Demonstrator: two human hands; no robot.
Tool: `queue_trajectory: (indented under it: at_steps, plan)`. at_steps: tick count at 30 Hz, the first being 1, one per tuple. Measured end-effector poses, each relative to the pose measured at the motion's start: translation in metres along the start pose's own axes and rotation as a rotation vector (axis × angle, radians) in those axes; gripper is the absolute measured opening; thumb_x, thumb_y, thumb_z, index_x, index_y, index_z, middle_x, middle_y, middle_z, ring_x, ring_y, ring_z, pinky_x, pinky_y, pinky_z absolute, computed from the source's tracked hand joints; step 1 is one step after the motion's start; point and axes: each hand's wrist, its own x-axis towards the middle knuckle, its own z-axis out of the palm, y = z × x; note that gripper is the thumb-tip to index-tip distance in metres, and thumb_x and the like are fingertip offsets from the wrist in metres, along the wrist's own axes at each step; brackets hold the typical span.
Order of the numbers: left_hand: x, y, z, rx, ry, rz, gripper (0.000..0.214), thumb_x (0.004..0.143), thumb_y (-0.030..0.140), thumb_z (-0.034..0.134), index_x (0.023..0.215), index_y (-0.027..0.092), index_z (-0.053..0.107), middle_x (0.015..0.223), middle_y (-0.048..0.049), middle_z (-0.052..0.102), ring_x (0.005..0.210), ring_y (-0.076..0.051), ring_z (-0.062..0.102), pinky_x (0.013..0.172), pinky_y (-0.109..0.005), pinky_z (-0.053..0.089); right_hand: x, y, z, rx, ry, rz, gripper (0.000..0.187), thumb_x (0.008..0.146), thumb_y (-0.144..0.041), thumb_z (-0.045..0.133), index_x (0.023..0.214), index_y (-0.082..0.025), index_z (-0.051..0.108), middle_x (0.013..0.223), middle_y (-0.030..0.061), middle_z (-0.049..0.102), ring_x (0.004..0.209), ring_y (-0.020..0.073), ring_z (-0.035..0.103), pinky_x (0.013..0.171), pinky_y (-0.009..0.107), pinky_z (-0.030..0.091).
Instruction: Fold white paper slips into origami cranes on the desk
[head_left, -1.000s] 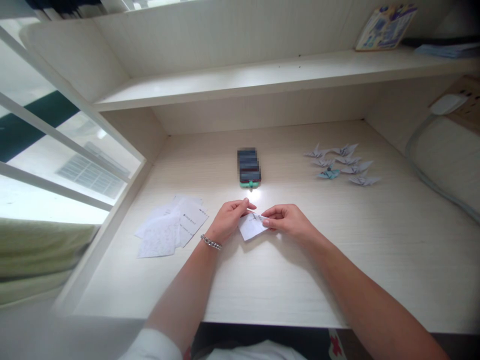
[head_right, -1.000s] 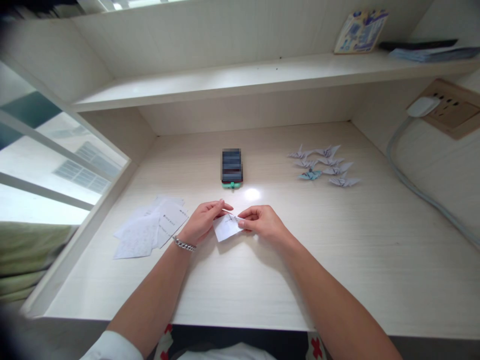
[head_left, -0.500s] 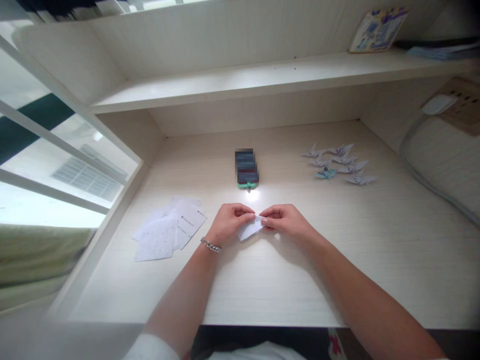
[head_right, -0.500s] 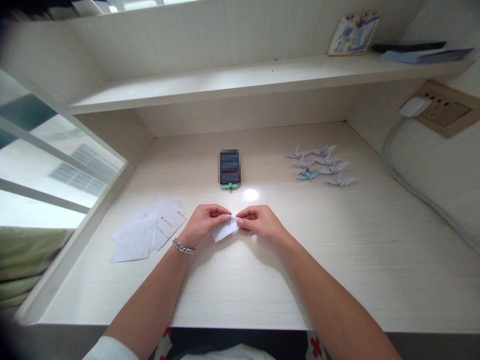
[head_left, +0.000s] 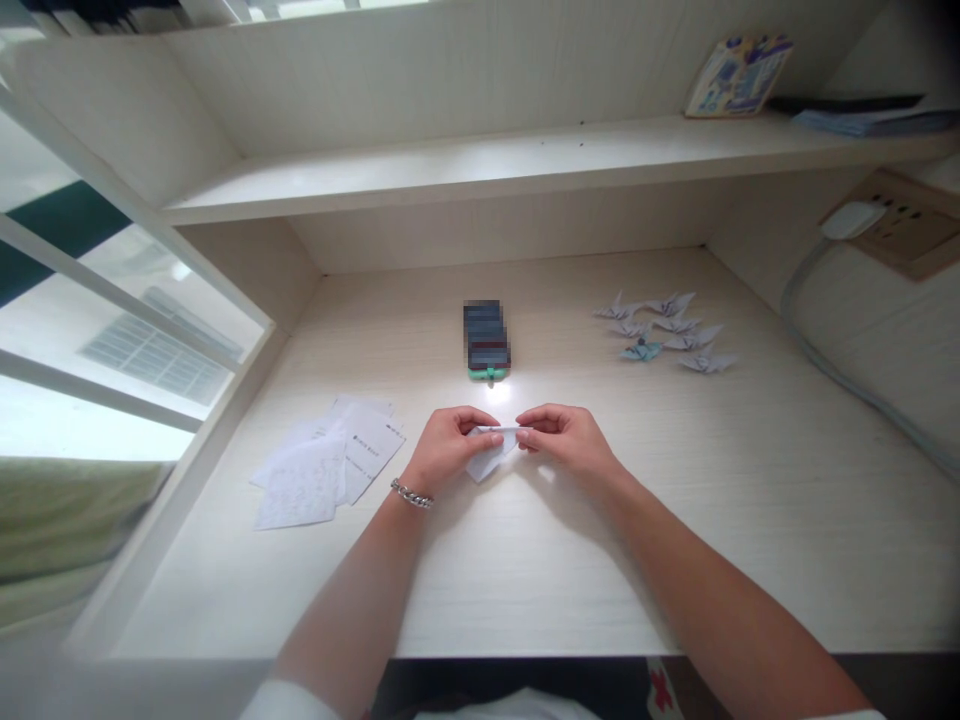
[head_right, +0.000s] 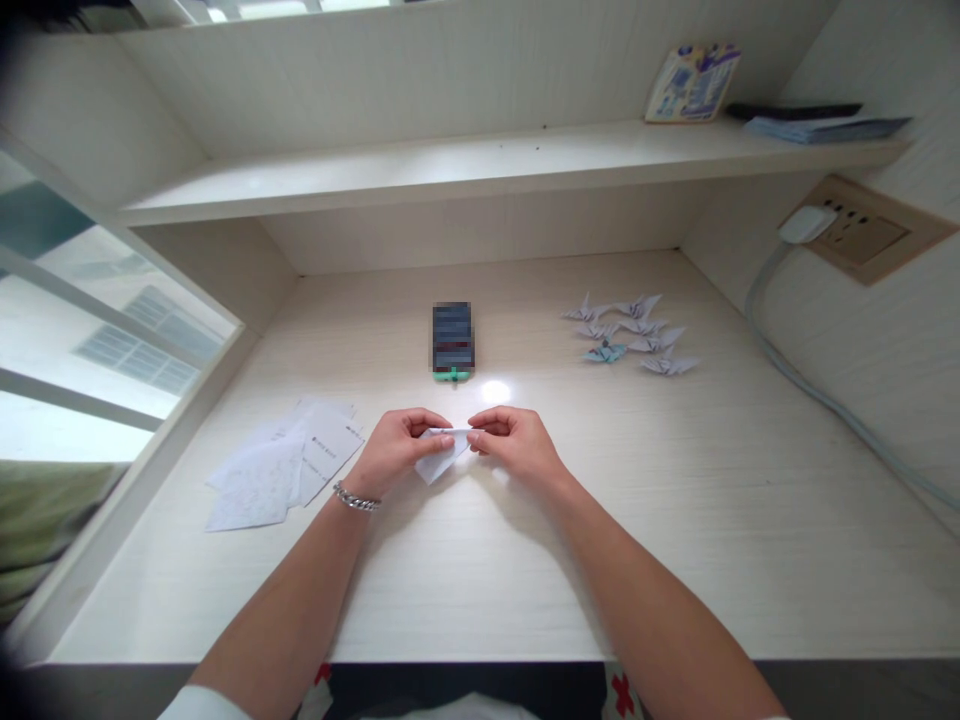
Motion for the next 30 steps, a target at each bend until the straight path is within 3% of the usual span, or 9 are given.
queue_trajectory:
  at_steps: [7,19,30]
  plan:
    - [-0.003,0.006,0.005,0.156,-0.042,-0.008,0.030,0.072,0.041,0.062,0.080,0.012,0.069,0.076,-0.0075,0.068,0.066,-0.015,0.058,0.056,-0.024,0.042,0.000,0.002,0.002,-0.021,-0.004,-0.031,0.027,0.063,-0.027,0.071,0.085,-0.014,0.066,0.067,0.0041,0.068,0.063,0.0178,0.065,0.061,0.030,0.051]
    - [-0.004,0.010,0.005,0.122,-0.021,-0.026,0.031,0.070,0.040,0.064,0.078,0.011,0.070,0.071,-0.0074,0.067,0.061,-0.014,0.056,0.053,-0.023,0.040,-0.001,0.002,0.003,0.104,0.048,-0.036,0.030,0.056,-0.029,0.077,0.080,-0.015,0.067,0.073,0.0067,0.070,0.070,0.0199,0.066,0.066,0.032,0.052]
    - [-0.003,0.010,0.001,0.124,-0.015,-0.070,0.031,0.068,0.041,0.065,0.076,0.011,0.070,0.067,-0.0058,0.066,0.058,-0.013,0.054,0.051,-0.023,0.037,0.001,-0.003,-0.002,0.206,-0.026,0.046,0.028,0.069,-0.035,0.068,0.088,-0.014,0.065,0.070,0.0054,0.068,0.065,0.0173,0.066,0.064,0.030,0.052]
